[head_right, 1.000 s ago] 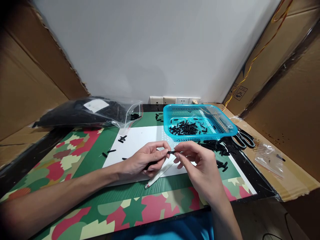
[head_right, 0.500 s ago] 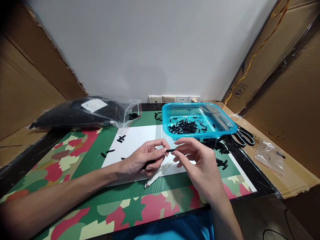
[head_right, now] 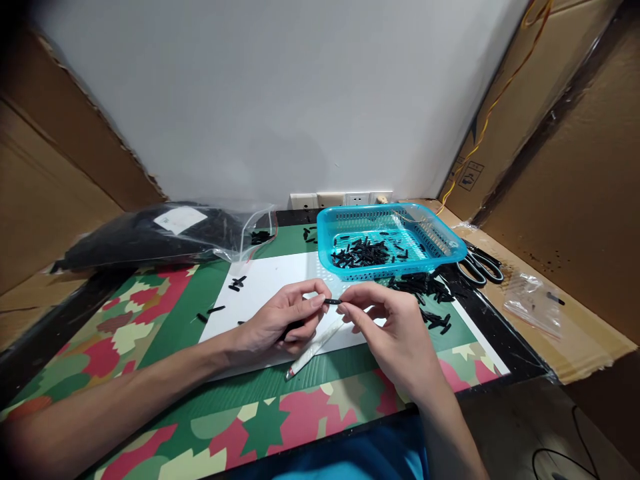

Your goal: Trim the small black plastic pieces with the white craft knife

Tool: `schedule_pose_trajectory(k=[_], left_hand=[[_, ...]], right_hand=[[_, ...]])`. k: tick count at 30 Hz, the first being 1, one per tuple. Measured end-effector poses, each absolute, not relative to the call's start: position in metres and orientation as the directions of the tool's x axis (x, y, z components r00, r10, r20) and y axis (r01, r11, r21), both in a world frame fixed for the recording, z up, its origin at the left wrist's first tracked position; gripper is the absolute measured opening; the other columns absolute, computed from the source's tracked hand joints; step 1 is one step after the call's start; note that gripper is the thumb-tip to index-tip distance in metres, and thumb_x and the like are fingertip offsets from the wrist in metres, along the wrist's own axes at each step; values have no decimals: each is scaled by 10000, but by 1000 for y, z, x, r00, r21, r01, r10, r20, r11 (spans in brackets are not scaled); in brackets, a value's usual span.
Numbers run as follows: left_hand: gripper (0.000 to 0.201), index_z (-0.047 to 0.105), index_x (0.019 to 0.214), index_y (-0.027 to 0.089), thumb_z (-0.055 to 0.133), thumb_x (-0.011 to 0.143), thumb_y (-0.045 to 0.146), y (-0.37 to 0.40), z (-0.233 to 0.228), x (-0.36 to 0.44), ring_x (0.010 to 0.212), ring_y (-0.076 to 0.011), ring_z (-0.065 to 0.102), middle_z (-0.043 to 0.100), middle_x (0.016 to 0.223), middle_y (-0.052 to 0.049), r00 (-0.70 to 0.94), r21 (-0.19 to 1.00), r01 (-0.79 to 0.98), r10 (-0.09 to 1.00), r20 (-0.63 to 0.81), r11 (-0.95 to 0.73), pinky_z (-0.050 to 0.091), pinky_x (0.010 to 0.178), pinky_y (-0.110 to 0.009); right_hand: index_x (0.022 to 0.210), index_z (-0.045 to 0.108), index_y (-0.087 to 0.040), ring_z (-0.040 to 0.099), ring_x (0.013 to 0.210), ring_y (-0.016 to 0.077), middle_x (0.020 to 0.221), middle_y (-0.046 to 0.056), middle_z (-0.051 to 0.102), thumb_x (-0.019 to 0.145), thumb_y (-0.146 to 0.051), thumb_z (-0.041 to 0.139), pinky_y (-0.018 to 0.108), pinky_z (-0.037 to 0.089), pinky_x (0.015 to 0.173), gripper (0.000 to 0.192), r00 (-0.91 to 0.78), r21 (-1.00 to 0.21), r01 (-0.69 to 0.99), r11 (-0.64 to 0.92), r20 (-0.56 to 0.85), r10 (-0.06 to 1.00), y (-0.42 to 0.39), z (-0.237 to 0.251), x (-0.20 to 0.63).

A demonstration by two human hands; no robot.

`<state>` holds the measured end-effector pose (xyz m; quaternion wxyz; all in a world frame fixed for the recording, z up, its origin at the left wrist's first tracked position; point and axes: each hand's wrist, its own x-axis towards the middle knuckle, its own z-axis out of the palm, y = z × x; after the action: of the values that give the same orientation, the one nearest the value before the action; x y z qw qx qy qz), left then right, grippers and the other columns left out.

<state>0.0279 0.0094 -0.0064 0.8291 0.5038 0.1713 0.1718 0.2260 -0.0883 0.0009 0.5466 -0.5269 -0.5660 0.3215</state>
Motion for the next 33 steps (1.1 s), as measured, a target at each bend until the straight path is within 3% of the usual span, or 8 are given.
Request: schedule_pose_trajectory(k=[33], left_hand=[[233, 584, 1043, 218, 678, 1043, 431, 12, -6, 28, 363, -39, 187, 448, 485, 120, 874, 905, -106, 473, -114, 413, 289, 371, -117]], right_hand=[[924, 786, -207, 686, 714, 175, 895, 43, 790, 991, -317, 751, 280, 573, 642, 133, 131, -935, 256, 247, 286, 949, -87, 2, 226]])
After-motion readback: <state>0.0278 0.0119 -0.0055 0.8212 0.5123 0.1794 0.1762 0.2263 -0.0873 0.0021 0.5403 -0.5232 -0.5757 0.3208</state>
